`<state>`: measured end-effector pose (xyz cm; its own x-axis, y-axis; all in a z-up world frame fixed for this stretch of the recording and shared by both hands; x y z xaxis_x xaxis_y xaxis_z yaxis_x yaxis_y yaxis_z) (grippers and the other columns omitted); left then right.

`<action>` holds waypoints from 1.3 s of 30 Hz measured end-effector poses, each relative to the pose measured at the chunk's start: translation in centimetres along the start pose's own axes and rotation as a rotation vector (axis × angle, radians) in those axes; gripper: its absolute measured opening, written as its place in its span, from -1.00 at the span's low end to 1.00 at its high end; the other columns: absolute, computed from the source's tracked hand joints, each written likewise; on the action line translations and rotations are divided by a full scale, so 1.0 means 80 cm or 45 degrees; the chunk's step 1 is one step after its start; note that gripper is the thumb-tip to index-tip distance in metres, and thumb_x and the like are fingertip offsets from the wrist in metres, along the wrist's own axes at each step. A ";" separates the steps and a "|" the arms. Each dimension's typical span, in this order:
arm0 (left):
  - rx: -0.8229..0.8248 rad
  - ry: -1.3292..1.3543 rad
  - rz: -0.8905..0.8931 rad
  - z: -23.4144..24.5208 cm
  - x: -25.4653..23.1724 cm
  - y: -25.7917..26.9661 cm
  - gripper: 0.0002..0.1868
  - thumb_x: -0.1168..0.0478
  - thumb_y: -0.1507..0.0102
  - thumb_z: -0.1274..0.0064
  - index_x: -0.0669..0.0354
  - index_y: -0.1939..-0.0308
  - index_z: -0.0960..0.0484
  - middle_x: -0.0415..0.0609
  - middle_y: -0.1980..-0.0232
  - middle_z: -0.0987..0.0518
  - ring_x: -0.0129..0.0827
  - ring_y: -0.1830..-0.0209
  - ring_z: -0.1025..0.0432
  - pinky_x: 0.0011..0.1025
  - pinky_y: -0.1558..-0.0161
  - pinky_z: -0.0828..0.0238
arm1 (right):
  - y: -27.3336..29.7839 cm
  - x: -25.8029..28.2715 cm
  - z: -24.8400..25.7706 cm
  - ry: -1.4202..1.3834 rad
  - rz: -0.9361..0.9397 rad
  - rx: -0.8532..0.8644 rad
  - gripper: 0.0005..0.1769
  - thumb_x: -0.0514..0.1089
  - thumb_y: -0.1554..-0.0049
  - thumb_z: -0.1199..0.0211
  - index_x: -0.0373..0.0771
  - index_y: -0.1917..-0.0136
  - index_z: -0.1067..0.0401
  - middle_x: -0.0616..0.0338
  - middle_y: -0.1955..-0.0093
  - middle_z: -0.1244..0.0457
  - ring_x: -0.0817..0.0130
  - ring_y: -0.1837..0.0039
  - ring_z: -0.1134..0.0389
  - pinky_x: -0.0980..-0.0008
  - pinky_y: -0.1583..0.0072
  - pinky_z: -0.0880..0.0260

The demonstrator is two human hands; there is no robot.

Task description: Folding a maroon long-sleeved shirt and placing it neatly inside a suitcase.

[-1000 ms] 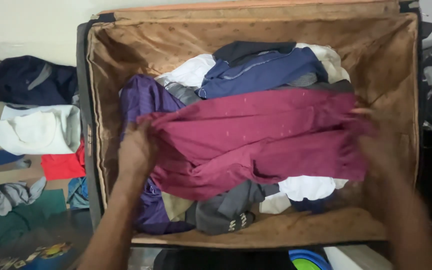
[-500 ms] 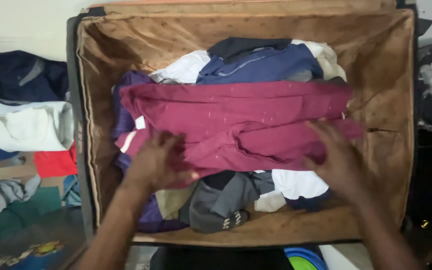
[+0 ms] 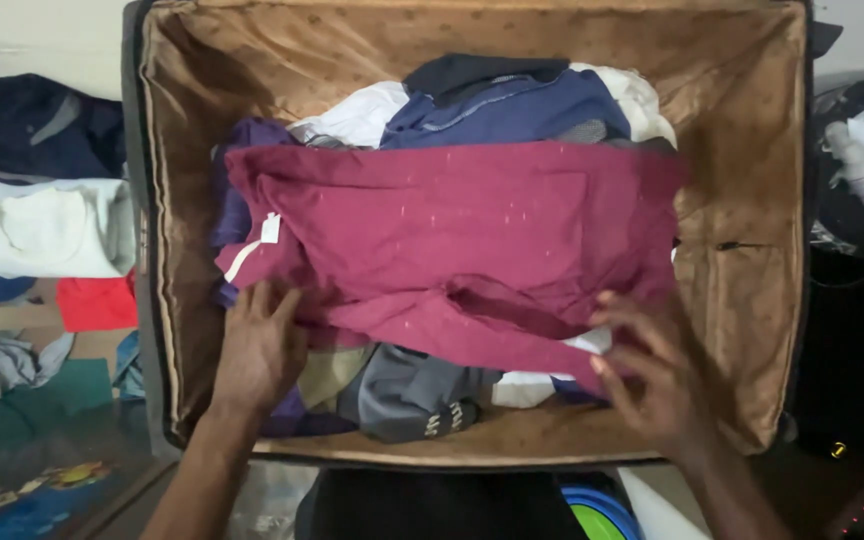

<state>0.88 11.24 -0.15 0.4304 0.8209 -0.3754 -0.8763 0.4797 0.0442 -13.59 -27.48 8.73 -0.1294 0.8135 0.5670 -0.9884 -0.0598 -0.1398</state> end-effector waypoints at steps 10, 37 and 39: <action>0.588 0.147 -0.334 -0.030 -0.094 0.032 -0.65 0.30 0.06 -0.13 0.03 0.20 -0.79 0.11 -0.26 -0.56 0.17 -0.54 -0.02 0.03 -0.48 0.15 | 0.043 -0.006 -0.065 -0.142 -0.677 1.297 -0.53 0.19 -0.30 -0.09 -0.25 -0.05 -0.54 -0.08 0.06 -0.40 0.13 -0.03 -0.46 0.16 -0.09 -0.43; 0.050 0.648 0.325 -0.019 0.043 -0.054 -0.55 0.24 -0.28 -0.16 0.13 -0.25 -0.48 0.13 0.20 -0.69 -0.18 0.25 -0.65 -0.29 0.22 -0.57 | -0.020 -0.082 -0.028 -0.367 -1.380 0.165 -0.53 0.11 -0.19 -0.25 -0.24 -0.21 -0.39 -0.08 0.08 -0.43 0.12 0.06 -0.50 0.08 -0.01 -0.51; 0.247 1.086 0.730 -0.048 0.063 -0.068 -0.24 0.25 -0.29 -0.13 -0.03 -0.56 -0.19 0.19 0.28 -0.69 -0.30 0.37 -0.59 -0.36 0.36 -0.52 | -0.050 -0.080 -0.033 -0.954 -1.589 -0.109 -0.48 0.00 -0.20 -0.23 -0.12 -0.36 -0.18 -0.20 -0.02 -0.37 0.07 0.01 -0.49 0.08 -0.01 -0.54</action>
<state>7.00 11.58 -5.82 -0.4002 0.4863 -0.7768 -0.8187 0.1911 0.5415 -8.57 -30.90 3.52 0.7550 -0.1780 0.6311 -0.4828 0.5005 0.7186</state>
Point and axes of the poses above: each hand's wrist, its own y-axis away from the middle knuckle, its own z-axis out of the back of the hand, x = y × z, the point moved 4 cm from there along -y, towards the middle knuckle
